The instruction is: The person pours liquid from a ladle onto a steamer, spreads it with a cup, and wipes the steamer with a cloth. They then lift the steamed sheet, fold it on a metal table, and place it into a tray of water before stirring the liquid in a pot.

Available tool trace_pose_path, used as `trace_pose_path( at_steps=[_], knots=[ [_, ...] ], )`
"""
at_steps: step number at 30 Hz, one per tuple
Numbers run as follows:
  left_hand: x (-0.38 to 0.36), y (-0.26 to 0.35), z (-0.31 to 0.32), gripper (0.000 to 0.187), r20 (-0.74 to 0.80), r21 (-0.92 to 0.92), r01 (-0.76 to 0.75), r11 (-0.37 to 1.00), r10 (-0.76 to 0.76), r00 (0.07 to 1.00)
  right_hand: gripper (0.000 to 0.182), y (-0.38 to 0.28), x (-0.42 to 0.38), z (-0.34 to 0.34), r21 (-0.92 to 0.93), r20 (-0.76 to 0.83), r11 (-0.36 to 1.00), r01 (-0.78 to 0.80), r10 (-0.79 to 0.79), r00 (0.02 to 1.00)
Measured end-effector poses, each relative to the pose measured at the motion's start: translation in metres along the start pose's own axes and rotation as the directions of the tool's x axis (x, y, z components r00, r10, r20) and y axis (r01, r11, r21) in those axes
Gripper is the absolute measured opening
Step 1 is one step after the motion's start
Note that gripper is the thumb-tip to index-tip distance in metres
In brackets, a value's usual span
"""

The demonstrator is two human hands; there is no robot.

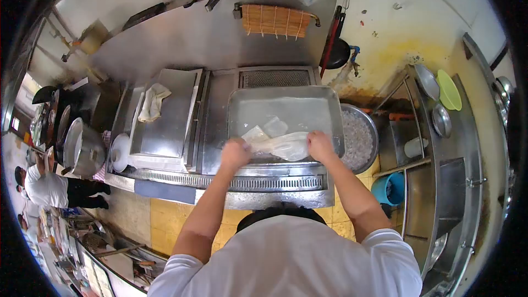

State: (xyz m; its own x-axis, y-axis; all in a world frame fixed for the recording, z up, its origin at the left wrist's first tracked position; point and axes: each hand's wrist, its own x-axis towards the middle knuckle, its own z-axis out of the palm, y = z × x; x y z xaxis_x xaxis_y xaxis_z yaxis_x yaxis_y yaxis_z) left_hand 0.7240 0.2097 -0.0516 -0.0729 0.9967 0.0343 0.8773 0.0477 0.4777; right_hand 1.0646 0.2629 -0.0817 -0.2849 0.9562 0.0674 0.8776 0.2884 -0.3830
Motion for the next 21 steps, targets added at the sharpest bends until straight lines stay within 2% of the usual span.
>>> trace_pose_path(
  at_steps=[1,3,4,6,7,8,9,10,13,15,17,20,21],
  knots=[
    [-0.001,0.002,0.017,0.025,0.194,0.087,-0.011,0.996,-0.006,0.981,0.016,0.006,0.003,0.01,-0.035,0.116,0.996,-0.086,0.09,0.989],
    [0.004,0.001,0.035,0.026,0.255,0.02,-0.043,0.999,0.037,0.966,0.02,0.02,0.013,0.02,-0.135,0.322,0.962,-0.238,0.27,0.907],
    [0.007,0.009,0.035,0.027,0.283,-0.015,-0.06,0.998,0.062,0.957,0.021,0.012,0.019,0.01,-0.132,0.309,0.973,-0.191,0.224,0.924],
    [0.019,0.037,0.017,0.024,0.186,-0.17,-0.064,0.983,0.096,0.978,0.024,-0.016,0.035,-0.012,-0.127,0.291,0.987,-0.098,0.132,0.948],
    [0.024,0.059,-0.002,0.023,0.138,-0.245,-0.068,0.967,0.104,0.985,0.025,-0.044,0.04,-0.033,0.143,0.148,0.988,-0.054,0.032,0.988],
    [0.027,0.083,-0.019,0.02,0.006,-0.356,-0.153,0.922,0.165,0.986,0.025,-0.075,0.043,-0.049,0.396,-0.015,0.918,0.027,-0.023,1.0],
    [0.029,0.106,-0.039,0.017,-0.134,-0.448,-0.247,0.859,0.209,0.969,0.025,-0.101,0.052,-0.05,0.641,-0.019,0.766,0.054,-0.055,0.998],
    [0.031,0.122,-0.057,0.015,-0.24,-0.428,-0.344,0.836,0.262,0.935,0.025,-0.119,0.059,-0.053,0.83,-0.04,0.552,0.081,-0.086,0.995],
    [0.041,0.136,-0.118,0.013,-0.499,-0.31,-0.569,0.761,0.379,0.779,0.026,-0.139,0.05,-0.087,0.633,0.241,0.761,-0.144,-0.016,0.97],
    [0.038,0.125,-0.169,0.02,-0.623,-0.408,-0.527,0.745,0.195,0.758,0.026,-0.079,0.043,-0.045,0.485,0.024,0.874,-0.034,0.025,0.999],
    [0.041,0.101,-0.192,0.031,-0.665,-0.421,-0.371,0.828,-0.003,0.747,0.028,-0.016,0.036,-0.041,0.344,0.161,0.914,-0.215,0.168,0.972],
    [0.04,0.077,-0.16,0.034,-0.633,-0.376,-0.374,0.848,0.06,0.772,0.031,-0.001,0.034,-0.054,0.134,0.235,0.977,-0.168,0.133,0.963],
    [0.039,0.077,-0.138,0.031,-0.546,-0.414,-0.38,0.827,0.108,0.83,0.03,-0.018,0.035,-0.057,0.266,0.058,0.963,-0.038,0.023,0.998]
  ],
)
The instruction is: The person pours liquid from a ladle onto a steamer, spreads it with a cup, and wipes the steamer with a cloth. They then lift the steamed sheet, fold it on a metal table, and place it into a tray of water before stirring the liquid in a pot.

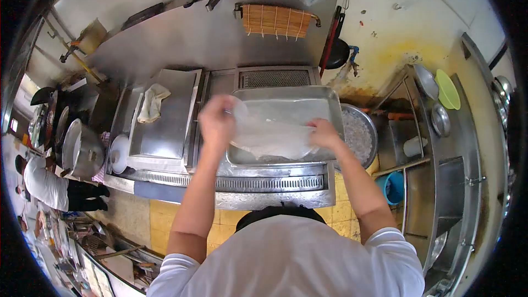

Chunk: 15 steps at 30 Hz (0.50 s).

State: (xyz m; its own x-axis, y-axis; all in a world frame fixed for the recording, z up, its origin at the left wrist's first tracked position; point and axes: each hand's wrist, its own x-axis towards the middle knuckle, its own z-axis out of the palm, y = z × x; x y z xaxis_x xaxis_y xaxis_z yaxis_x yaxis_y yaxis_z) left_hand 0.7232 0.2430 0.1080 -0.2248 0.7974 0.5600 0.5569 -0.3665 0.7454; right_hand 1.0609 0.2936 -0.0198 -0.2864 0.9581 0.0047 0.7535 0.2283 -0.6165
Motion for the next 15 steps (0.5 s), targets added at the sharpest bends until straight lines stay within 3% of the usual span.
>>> trace_pose_path(
  at_steps=[1,3,6,7,8,9,10,11,14,15],
  knots=[
    [-0.013,-0.004,0.017,0.029,0.104,0.104,-0.032,0.994,0.021,0.994,0.029,-0.031,0.002,0.004,0.101,-0.159,0.983,0.155,-0.138,0.978],
    [-0.035,0.015,0.053,0.03,0.169,0.067,-0.132,0.989,0.119,0.978,0.031,-0.105,0.012,0.004,0.453,-0.255,0.832,0.32,-0.223,0.941],
    [-0.02,0.04,0.05,0.029,0.175,0.045,-0.159,0.986,0.149,0.973,0.029,-0.138,0.009,0.01,0.612,0.12,0.791,-0.017,-0.071,0.99],
    [-0.004,0.033,0.032,0.029,0.125,0.008,-0.159,0.987,0.157,0.98,0.027,-0.118,0.009,0.02,0.498,0.036,0.867,0.009,-0.031,0.999],
    [0.006,0.032,0.013,0.029,0.038,-0.074,-0.034,0.997,0.037,0.999,0.026,-0.076,0.012,0.035,0.366,-0.051,0.93,0.025,-0.007,0.999],
    [0.018,0.014,-0.004,0.031,-0.091,-0.1,-0.03,0.995,0.021,0.996,0.025,-0.044,0.013,0.036,0.225,-0.138,0.974,0.033,-0.001,0.99],
    [0.026,0.019,-0.021,0.033,-0.174,-0.221,0.113,0.969,-0.153,0.973,0.027,-0.021,0.008,0.019,0.142,-0.051,0.987,-0.075,0.083,0.995],
    [0.027,0.019,-0.035,0.03,-0.198,-0.031,0.179,0.983,-0.181,0.963,0.028,-0.003,0.005,0.007,0.052,0.03,0.983,-0.176,0.175,0.984],
    [0.001,-0.004,-0.014,0.025,-0.097,-0.001,0.018,1.0,-0.018,0.995,0.029,0.009,0.006,-0.003,-0.095,0.088,0.977,-0.192,0.201,0.976],
    [-0.013,-0.017,0.006,0.026,0.001,0.007,0.008,1.0,-0.008,1.0,0.029,-0.004,0.01,0.003,-0.001,-0.055,1.0,0.012,-0.012,0.998]
  ],
)
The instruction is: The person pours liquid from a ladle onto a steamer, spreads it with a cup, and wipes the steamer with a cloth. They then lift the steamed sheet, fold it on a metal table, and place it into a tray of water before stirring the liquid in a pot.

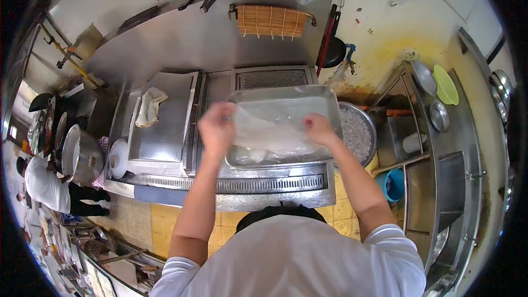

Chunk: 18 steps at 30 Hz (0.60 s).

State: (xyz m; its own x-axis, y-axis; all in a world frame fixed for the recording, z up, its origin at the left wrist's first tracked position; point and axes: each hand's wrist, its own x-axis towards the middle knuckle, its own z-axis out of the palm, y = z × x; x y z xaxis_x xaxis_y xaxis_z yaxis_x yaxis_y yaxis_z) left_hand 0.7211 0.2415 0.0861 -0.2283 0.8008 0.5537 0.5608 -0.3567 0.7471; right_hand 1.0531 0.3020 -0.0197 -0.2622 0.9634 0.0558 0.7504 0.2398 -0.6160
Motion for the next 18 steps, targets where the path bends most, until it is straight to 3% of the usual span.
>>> trace_pose_path(
  at_steps=[1,3,6,8,10,11,13,14,17,18],
  knots=[
    [-0.012,-0.004,0.021,0.027,0.097,0.007,-0.011,1.0,0.01,0.995,0.029,-0.027,0.006,0.009,0.074,-0.16,0.974,0.213,-0.199,0.967],
    [-0.022,0.032,0.051,0.022,0.178,0.088,-0.131,0.987,0.114,0.977,0.032,-0.106,0.009,0.005,0.472,-0.172,0.831,0.296,-0.242,0.955],
    [0.004,0.053,0.037,0.024,0.118,-0.035,-0.129,0.991,0.132,0.984,0.035,-0.134,0.007,0.008,0.469,0.184,0.876,-0.116,0.031,0.982],
    [0.034,0.051,-0.006,0.018,-0.079,-0.099,-0.053,0.994,0.045,0.996,0.031,-0.061,0.014,0.042,0.082,0.053,0.996,-0.022,0.018,0.998],
    [0.054,0.035,-0.043,0.013,-0.287,-0.166,0.111,0.98,-0.155,0.945,0.029,0.01,0.001,0.033,0.141,0.06,0.969,-0.204,0.197,0.979],
    [0.053,0.031,-0.056,0.016,-0.319,-0.111,0.138,0.984,-0.166,0.933,0.028,0.027,-0.008,0.016,0.08,0.046,0.981,-0.176,0.173,0.984],
    [0.038,-0.033,-0.058,0.018,-0.325,0.012,0.164,0.986,-0.151,0.933,0.027,0.071,-0.017,-0.005,-0.024,-0.022,0.992,-0.126,0.125,0.992],
    [0.026,-0.06,-0.055,0.019,-0.308,0.029,0.257,0.966,-0.236,0.922,0.025,0.094,-0.017,-0.004,-0.069,-0.079,0.992,-0.108,0.103,0.992],
    [-0.006,-0.116,-0.042,0.023,-0.221,0.139,0.484,0.864,-0.449,0.866,0.019,0.077,-0.024,-0.053,0.314,0.009,0.897,-0.311,0.325,0.946],
    [-0.017,-0.128,-0.037,0.025,-0.165,0.223,0.534,0.815,-0.509,0.845,0.018,0.068,-0.025,-0.063,0.393,-0.039,0.883,-0.257,0.295,0.955]
  ],
)
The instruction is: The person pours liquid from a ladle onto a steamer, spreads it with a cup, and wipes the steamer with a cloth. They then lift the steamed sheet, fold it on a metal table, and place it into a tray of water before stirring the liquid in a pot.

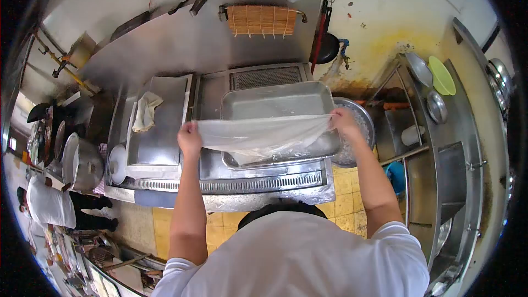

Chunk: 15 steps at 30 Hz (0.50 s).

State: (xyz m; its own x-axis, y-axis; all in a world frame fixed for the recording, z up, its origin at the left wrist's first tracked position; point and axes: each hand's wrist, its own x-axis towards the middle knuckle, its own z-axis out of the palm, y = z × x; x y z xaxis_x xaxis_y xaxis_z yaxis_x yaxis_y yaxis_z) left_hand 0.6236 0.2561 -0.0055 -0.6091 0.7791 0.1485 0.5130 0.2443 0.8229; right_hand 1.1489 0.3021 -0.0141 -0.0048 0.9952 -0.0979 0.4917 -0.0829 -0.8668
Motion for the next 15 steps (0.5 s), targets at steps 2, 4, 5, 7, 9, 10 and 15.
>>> trace_pose_path(
  at_steps=[2,4,5,7,9,10,15],
  knots=[
    [-0.002,-0.031,0.029,0.03,0.141,0.102,-0.088,0.991,0.073,0.987,0.018,-0.026,-0.003,-0.003,0.167,-0.077,0.981,0.1,-0.088,0.993],
    [-0.011,-0.022,0.048,0.037,0.273,0.048,-0.189,0.981,0.169,0.947,0.02,-0.08,-0.015,-0.003,0.17,0.017,0.985,0.032,-0.035,0.999],
    [-0.023,0.007,0.062,0.04,0.322,-0.053,-0.234,0.971,0.238,0.916,0.021,-0.107,-0.02,0.001,0.171,0.065,0.985,-0.002,-0.009,0.998],
    [-0.051,0.078,0.082,0.042,0.371,-0.042,-0.417,0.908,0.402,0.837,0.018,-0.143,-0.024,0.014,0.208,0.18,0.978,-0.023,-0.015,0.984],
    [-0.078,0.149,0.085,0.034,0.562,-0.289,-0.387,0.875,0.483,0.671,0.015,-0.173,-0.026,0.016,0.219,0.258,0.974,0.062,-0.119,0.959],
    [-0.082,0.176,0.082,0.032,0.624,-0.333,-0.34,0.879,0.476,0.62,0.013,-0.187,-0.027,0.015,0.217,0.281,0.964,0.157,-0.215,0.935],
    [-0.082,0.262,0.045,0.024,0.565,-0.403,-0.394,0.826,0.563,0.603,0.019,-0.218,-0.026,0.023,0.614,0.047,0.713,0.339,-0.461,0.886]
  ],
)
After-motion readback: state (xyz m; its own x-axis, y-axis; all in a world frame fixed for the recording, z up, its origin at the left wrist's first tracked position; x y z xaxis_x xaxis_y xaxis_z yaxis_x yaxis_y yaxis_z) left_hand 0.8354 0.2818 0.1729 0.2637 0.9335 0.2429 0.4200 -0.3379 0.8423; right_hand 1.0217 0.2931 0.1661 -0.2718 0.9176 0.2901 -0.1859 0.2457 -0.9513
